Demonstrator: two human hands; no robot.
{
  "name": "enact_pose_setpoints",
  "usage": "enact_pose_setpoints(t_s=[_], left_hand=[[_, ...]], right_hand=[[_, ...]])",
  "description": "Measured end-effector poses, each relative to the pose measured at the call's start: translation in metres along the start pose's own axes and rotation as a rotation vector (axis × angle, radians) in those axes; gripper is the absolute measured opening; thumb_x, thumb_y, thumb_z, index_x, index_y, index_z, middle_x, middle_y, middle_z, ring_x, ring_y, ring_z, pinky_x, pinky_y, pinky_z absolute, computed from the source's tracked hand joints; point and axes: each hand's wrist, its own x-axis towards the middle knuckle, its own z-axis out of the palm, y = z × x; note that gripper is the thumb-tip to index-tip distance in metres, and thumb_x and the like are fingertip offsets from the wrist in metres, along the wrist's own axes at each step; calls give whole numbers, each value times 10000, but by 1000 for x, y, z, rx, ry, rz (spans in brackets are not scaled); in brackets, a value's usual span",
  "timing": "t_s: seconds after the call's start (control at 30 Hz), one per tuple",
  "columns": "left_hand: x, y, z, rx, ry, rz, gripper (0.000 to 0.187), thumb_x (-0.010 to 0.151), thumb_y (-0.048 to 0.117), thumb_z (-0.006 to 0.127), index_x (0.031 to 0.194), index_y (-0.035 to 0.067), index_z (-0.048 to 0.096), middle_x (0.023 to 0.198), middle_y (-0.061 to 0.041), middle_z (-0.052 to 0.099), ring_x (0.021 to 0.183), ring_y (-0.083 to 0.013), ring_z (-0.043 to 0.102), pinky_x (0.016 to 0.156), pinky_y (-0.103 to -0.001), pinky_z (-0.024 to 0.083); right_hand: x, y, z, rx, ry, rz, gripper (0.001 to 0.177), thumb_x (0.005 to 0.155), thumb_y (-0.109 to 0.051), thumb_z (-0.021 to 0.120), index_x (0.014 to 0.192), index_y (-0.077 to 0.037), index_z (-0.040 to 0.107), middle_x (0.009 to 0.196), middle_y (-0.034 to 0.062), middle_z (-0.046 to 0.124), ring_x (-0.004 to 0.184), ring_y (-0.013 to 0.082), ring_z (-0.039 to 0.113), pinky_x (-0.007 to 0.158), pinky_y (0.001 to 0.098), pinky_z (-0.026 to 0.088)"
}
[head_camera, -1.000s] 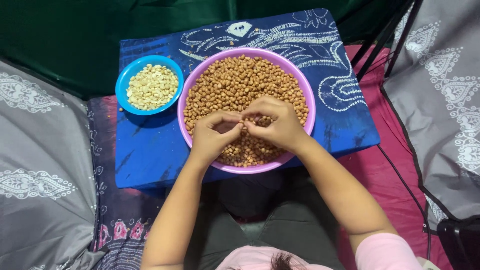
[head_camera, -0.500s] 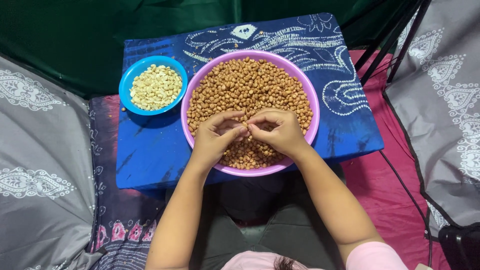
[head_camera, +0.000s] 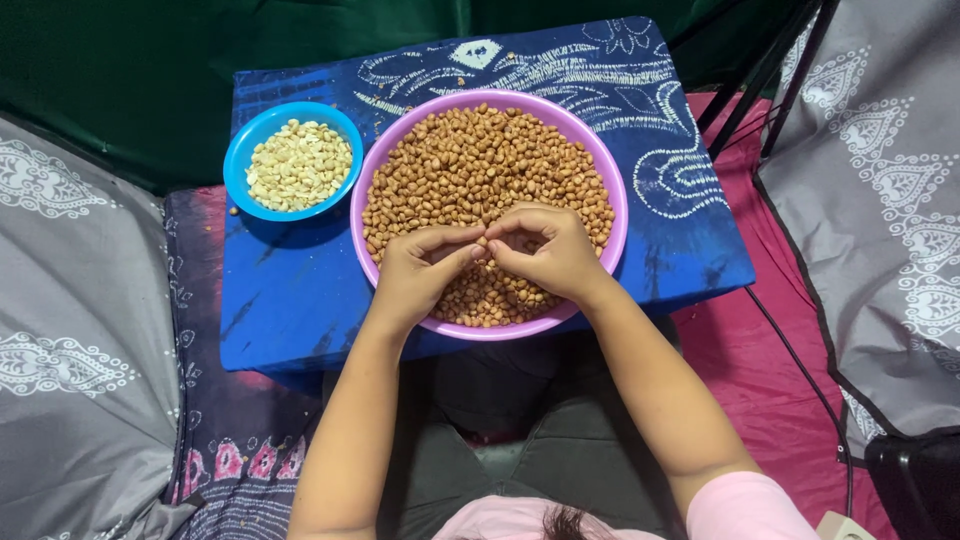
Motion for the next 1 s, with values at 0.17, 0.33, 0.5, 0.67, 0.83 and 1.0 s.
enact_pose_setpoints(t_s=[0.17, 0.33, 0.5, 0.67, 0.83, 1.0], left_hand=[[3, -5, 1, 20, 21, -2, 249, 826, -42, 832, 1068, -14, 780, 1030, -141, 776, 964, -174, 724, 809, -287, 643], [4, -7, 0, 80, 32, 77, 210, 806, -59, 853, 1000, -21, 784, 968, -188, 776, 930, -225, 756, 803, -325, 645], [6, -8, -1, 187, 7, 243, 191, 802, -55, 855, 966, 28, 805, 937, -163, 783, 953, -270, 767, 812, -366, 633], [7, -10, -3, 222, -5, 274, 176, 838, -33, 835, 992, 47, 810, 936, -131, 791, 954, -230, 761, 847, -353, 608], [6, -12, -4, 232, -3, 303, 173, 836, -30, 840, 986, 50, 811, 933, -132, 793, 952, -236, 763, 850, -360, 603], [8, -10, -5, 324, -3, 360, 138, 825, -43, 825, 913, 63, 814, 888, -97, 788, 888, -256, 768, 802, -359, 594]], right_hand=[[3, -5, 0, -29, 0, -22, 105, 827, 20, 800, 917, -35, 803, 819, 92, 743, 700, 127, 670, 574, 234, 560], [0, -4, 4, -8, 6, 30, 127, 836, 40, 773, 946, -18, 800, 819, 108, 755, 704, 134, 671, 588, 247, 577], [0, -1, 1, 2, 0, 20, 127, 866, 47, 764, 970, -14, 804, 836, 132, 760, 725, 142, 679, 569, 260, 593], [1, -10, 1, 21, -20, 30, 127, 902, 47, 747, 1002, -7, 803, 873, 143, 775, 759, 146, 691, 569, 250, 595], [2, -6, 1, 14, -34, 30, 137, 909, 53, 741, 1016, -7, 803, 897, 154, 779, 776, 158, 699, 569, 256, 600], [2, -3, 0, 60, -38, 92, 109, 896, 45, 760, 985, -3, 800, 902, 140, 776, 795, 143, 695, 564, 238, 613]])
